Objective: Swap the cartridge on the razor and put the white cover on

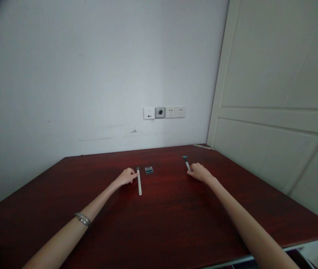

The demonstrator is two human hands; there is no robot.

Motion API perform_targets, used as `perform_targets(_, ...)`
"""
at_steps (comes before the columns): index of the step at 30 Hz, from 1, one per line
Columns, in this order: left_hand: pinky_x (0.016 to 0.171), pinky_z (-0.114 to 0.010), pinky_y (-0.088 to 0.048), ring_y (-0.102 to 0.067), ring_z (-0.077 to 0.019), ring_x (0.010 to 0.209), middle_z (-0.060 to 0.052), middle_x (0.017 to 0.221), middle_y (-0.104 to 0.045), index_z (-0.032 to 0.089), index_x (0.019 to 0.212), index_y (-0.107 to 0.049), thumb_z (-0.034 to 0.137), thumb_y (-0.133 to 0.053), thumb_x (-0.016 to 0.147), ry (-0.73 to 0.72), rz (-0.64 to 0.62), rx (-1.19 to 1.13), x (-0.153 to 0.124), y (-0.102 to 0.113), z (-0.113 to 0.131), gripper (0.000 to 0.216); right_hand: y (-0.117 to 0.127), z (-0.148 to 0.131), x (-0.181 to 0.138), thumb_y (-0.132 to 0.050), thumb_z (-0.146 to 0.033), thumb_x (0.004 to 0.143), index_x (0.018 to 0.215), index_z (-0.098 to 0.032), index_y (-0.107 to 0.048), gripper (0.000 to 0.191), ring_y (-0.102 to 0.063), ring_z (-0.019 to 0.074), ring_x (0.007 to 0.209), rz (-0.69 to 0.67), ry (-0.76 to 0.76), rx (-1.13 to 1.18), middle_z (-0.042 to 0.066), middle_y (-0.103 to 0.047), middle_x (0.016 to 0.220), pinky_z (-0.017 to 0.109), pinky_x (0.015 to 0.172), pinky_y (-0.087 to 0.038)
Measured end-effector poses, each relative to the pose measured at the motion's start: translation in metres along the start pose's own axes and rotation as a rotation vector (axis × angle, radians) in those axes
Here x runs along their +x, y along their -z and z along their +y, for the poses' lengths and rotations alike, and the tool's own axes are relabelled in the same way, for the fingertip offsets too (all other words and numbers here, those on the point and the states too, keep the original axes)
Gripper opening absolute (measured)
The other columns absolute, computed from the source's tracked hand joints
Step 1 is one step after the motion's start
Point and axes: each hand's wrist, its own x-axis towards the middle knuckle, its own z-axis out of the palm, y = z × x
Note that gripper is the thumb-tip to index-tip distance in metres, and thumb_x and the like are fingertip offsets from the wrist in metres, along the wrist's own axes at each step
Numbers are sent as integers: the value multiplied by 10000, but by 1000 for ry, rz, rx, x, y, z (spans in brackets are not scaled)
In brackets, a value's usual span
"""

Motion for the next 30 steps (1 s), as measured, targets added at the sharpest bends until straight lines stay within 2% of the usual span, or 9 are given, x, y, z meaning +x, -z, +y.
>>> perform_targets(5, 558, -217, -399, -584, -142, 554, -29, 525, -612, 148, 617, -609, 407, -527, 756, -4, -25, 75, -4, 2, 7, 305, -4, 5, 1, -519, -379, 776, 710, -128, -646, 289, -632, 220, 727, -24, -35, -17, 139, -667, 792, 256, 595, -371)
perform_targets(15, 604, -251, -415, -622, -182, 666, -37, 601, -647, 174, 634, -614, 475, -569, 715, 46, -27, 145, -5, 5, 12, 315, -7, 8, -3, -473, -431, 806, 706, -152, -615, 328, -624, 219, 727, 13, 6, -46, 119, -659, 792, 259, 570, -356)
perform_targets(23, 598, -242, -411, -619, -172, 647, -34, 586, -643, 174, 604, -622, 490, -552, 723, 42, -49, 137, -11, 6, 19, 344, 0, -1, -11, -456, -529, 809, 737, -161, -615, 408, -629, 223, 728, -12, -26, -57, 116, -650, 804, 260, 560, -375)
perform_targets(27, 580, -236, -404, -608, -160, 606, -44, 578, -637, 162, 577, -619, 479, -493, 763, 49, -11, 96, -9, 13, 15, 388, 13, -14, -18, -434, -538, 821, 771, -149, -617, 433, -636, 253, 769, -11, -61, -126, 136, -652, 846, 278, 580, -406)
perform_targets(30, 559, -230, -397, -593, -149, 578, -44, 576, -634, 155, 568, -617, 446, -484, 772, 62, 44, 67, -2, 20, 8, 379, 24, -43, -25, -390, -473, 861, 827, -144, -623, 405, -640, 274, 806, 51, -39, -205, 145, -654, 877, 306, 622, -428)
